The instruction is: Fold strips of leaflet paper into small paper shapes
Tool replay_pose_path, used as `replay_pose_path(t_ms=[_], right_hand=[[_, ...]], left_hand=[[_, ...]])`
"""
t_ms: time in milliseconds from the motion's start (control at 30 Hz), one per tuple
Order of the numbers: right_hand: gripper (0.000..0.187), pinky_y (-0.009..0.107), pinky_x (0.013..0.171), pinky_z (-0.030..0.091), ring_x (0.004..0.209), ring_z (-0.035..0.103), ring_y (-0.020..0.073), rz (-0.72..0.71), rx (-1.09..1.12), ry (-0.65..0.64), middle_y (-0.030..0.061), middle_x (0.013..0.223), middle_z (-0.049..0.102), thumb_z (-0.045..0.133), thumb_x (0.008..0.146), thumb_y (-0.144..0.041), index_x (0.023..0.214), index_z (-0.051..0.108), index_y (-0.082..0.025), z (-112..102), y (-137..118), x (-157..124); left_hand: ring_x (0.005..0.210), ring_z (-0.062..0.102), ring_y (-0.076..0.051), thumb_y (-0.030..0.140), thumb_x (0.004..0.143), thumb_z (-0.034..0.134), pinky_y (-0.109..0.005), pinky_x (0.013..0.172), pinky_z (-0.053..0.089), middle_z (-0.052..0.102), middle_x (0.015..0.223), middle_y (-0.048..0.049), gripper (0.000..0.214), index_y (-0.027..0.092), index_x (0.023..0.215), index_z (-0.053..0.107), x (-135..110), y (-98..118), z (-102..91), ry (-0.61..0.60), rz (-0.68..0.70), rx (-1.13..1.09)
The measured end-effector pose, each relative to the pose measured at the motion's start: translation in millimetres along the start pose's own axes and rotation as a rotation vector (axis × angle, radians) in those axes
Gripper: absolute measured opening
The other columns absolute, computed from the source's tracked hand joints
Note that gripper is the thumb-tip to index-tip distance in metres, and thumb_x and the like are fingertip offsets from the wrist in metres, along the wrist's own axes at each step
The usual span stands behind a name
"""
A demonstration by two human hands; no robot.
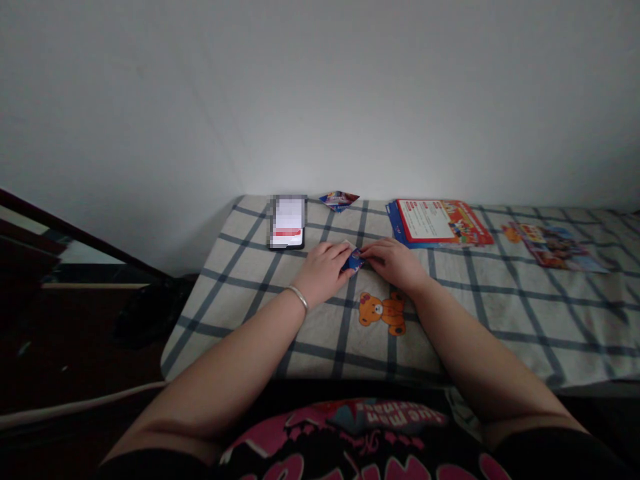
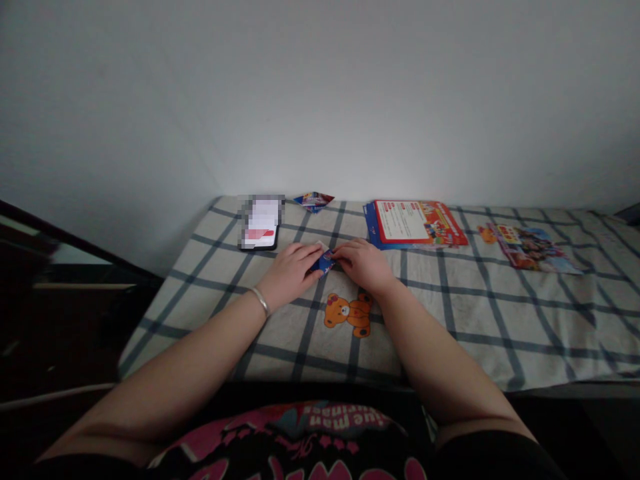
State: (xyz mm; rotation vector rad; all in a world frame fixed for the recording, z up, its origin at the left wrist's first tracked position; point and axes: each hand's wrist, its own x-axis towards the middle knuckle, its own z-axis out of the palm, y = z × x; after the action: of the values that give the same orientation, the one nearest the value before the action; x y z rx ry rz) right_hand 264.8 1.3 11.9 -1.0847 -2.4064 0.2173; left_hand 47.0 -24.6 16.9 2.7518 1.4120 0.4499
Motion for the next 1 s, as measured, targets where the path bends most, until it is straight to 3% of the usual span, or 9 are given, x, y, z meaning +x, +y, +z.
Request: replay_pose_path(t_ms=[233, 667, 867, 1000], right_hand=[[0.022, 0.036, 0.092, 0.048, 0.102, 0.062, 0.0215, 0.002, -0.06, -0.007, 0.0049, 0.111, 0.072, 0.059, 0.086, -0.016, 0.102, 0.074, -0.021, -1, -7, 0], [0.025, 0.035, 0.094, 0.046, 0.1, 0.065, 0.0193, 0.065, 0.021, 0.031, 0.0058, 0.107, 0.074, 0.059, 0.081, -0.01, 0.099, 0.073, -0.019, 3, -9, 2], [0.024, 0.036, 0.094, 0.046, 0.102, 0.061, 0.022, 0.086, -0.082, -0.037, 0.0071, 0.11, 0.071, 0.059, 0.088, -0.026, 0.107, 0.072, -0.019, 1, -16, 4], [0.031, 0.036, 0.093, 0.045, 0.105, 0.056, 0.0229, 0.118, -0.182, -0.091, 0.0087, 0.116, 0.067, 0.056, 0.09, -0.026, 0.117, 0.069, -0.019, 1, -25, 6]], left_hand=[[0.115, 0.049, -0.025, 0.035, 0.096, 0.049, -0.039, 0.101, 0.041, 0.051, 0.143, -0.007, 0.04, 0.016, 0.13, 0.057, 0, 2, 4.4, 0.003, -0.028, 0.062], [0.115, 0.049, -0.026, 0.039, 0.096, 0.05, -0.041, 0.096, 0.042, 0.049, 0.145, -0.0067, 0.043, 0.018, 0.133, 0.055, 2, 10, 1.5, -0.007, -0.069, 0.115], [0.122, 0.046, -0.027, 0.039, 0.096, 0.049, -0.043, 0.097, 0.041, 0.048, 0.146, -0.0061, 0.044, 0.018, 0.135, 0.052, 0, 12, 0.7, -0.007, -0.076, 0.146], [0.123, 0.046, -0.027, 0.039, 0.096, 0.049, -0.043, 0.097, 0.04, 0.048, 0.146, -0.0058, 0.046, 0.017, 0.136, 0.051, 1, 11, 0.0, 0.011, -0.078, 0.152]])
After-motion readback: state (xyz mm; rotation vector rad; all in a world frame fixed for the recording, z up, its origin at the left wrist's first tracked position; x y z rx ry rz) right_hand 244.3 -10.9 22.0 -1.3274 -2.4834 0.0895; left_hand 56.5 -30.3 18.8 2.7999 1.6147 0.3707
